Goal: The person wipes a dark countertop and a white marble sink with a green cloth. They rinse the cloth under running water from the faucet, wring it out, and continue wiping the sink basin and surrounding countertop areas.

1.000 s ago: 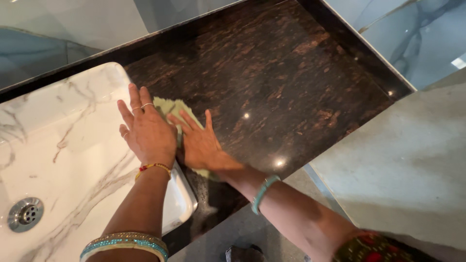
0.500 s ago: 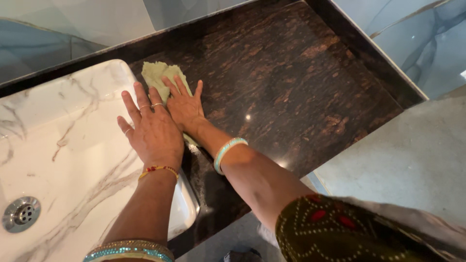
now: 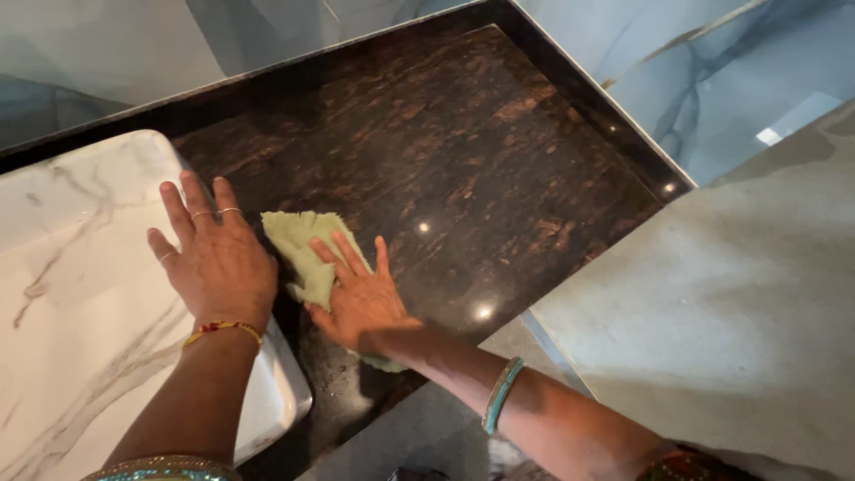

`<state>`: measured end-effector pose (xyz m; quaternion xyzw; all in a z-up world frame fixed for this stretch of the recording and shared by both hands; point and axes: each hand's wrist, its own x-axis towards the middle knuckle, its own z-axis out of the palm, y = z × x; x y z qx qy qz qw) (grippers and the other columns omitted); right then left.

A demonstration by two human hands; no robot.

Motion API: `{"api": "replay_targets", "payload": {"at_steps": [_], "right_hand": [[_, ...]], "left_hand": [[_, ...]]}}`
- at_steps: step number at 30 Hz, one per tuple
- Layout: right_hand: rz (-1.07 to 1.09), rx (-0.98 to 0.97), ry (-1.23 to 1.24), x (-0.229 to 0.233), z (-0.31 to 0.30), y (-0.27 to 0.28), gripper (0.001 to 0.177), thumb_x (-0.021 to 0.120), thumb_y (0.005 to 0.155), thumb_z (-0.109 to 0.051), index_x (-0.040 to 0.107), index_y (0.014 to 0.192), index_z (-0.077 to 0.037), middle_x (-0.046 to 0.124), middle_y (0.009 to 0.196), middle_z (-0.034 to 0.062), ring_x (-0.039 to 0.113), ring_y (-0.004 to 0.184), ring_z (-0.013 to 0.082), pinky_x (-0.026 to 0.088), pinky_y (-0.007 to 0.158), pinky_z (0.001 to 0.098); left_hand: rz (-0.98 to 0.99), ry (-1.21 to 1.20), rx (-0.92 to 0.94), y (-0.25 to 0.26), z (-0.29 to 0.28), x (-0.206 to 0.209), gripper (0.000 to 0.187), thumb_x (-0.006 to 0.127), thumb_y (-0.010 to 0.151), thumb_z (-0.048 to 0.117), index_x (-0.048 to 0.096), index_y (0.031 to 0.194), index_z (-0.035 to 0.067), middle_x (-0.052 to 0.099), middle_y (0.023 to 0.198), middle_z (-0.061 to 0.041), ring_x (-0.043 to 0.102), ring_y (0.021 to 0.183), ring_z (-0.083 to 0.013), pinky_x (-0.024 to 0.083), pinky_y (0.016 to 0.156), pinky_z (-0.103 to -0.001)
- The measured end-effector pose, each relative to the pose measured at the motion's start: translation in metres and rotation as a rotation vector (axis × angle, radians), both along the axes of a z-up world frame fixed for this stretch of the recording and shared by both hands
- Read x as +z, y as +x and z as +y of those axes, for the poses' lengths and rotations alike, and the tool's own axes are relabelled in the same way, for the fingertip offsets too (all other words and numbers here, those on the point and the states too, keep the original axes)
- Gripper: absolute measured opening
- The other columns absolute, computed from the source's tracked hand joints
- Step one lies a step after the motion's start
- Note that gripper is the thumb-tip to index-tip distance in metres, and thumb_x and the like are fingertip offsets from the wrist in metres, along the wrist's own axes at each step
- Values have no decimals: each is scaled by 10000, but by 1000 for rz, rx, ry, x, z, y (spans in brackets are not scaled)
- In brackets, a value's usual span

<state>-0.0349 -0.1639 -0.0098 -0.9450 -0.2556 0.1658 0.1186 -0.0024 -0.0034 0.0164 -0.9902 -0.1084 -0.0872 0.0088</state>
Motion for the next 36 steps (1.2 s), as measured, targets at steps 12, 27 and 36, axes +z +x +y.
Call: {"api": "replay_targets", "payload": {"at_steps": [12, 27, 36], "right_hand": [[-281, -67, -89, -39, 21, 120, 573, 459, 997, -430, 754, 1092, 52, 72, 1687, 351, 60, 1571, 475, 106, 1262, 503], [-275, 75, 48, -55, 82, 113, 607, 498, 950, -428, 427, 1526, -250, 156, 1688, 47, 121, 1565, 279, 140, 1247, 523], [-319, -175, 109, -56, 25, 91, 638, 378, 1007, -567, 536, 1472, -160, 239, 1691, 88, 166, 1574, 318, 144, 1255, 545]], "left_hand": [[67, -75, -13, 0, -4, 5, 857, 661, 794, 143, 335, 1586, 115, 309, 1647, -130, 160, 1544, -302, 243, 1174, -545], [-14, -128, 11, 6, 0, -8, 558, 489, 1023, 206, 388, 1567, 134, 319, 1657, -63, 144, 1557, -304, 218, 1165, -619], [15, -75, -6, 2, 3, -2, 873, 712, 791, 150, 370, 1593, 117, 324, 1661, -62, 165, 1552, -315, 250, 1156, -600]]}}
